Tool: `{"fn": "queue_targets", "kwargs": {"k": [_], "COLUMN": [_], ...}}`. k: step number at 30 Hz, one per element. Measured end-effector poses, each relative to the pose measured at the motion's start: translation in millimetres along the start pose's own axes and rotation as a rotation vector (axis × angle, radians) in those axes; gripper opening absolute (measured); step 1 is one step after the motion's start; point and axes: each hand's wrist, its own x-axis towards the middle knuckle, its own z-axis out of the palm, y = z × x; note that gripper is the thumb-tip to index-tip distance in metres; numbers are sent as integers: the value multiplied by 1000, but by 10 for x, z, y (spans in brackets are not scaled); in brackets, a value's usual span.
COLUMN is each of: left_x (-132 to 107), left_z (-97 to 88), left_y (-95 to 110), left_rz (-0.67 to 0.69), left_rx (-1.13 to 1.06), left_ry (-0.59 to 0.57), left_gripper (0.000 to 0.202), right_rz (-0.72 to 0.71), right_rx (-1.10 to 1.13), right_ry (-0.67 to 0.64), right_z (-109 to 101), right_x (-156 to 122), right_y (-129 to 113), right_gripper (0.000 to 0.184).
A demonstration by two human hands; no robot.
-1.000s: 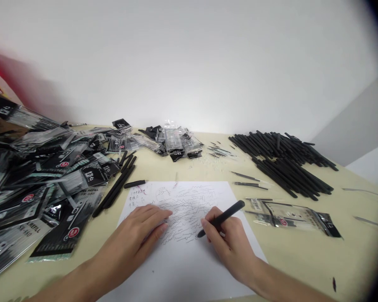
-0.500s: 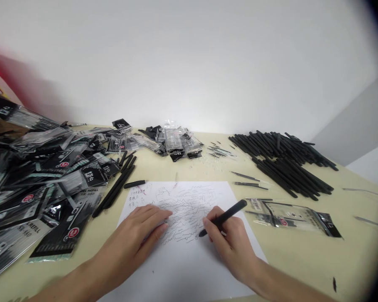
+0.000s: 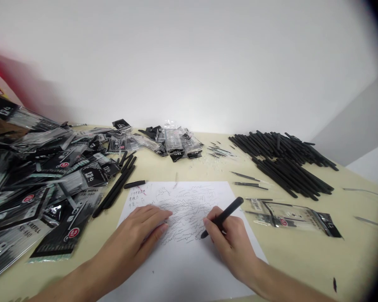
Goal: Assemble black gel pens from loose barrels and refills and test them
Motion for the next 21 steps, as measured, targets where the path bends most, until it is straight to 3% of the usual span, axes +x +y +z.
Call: {"fn": "queue_targets", "kwargs": {"k": [21], "left_x": [-14], "left_z": [22], "left_y": [-19], "left_rz": [19], "left_rx": [15], "left_ry": [35], "left_gripper": [26], "right_rz": [-5], "right_rx": [13], "right_ry": [53], "right_z": [23], "right_x": [10], "right_y": [35], "right_gripper": [25]}}
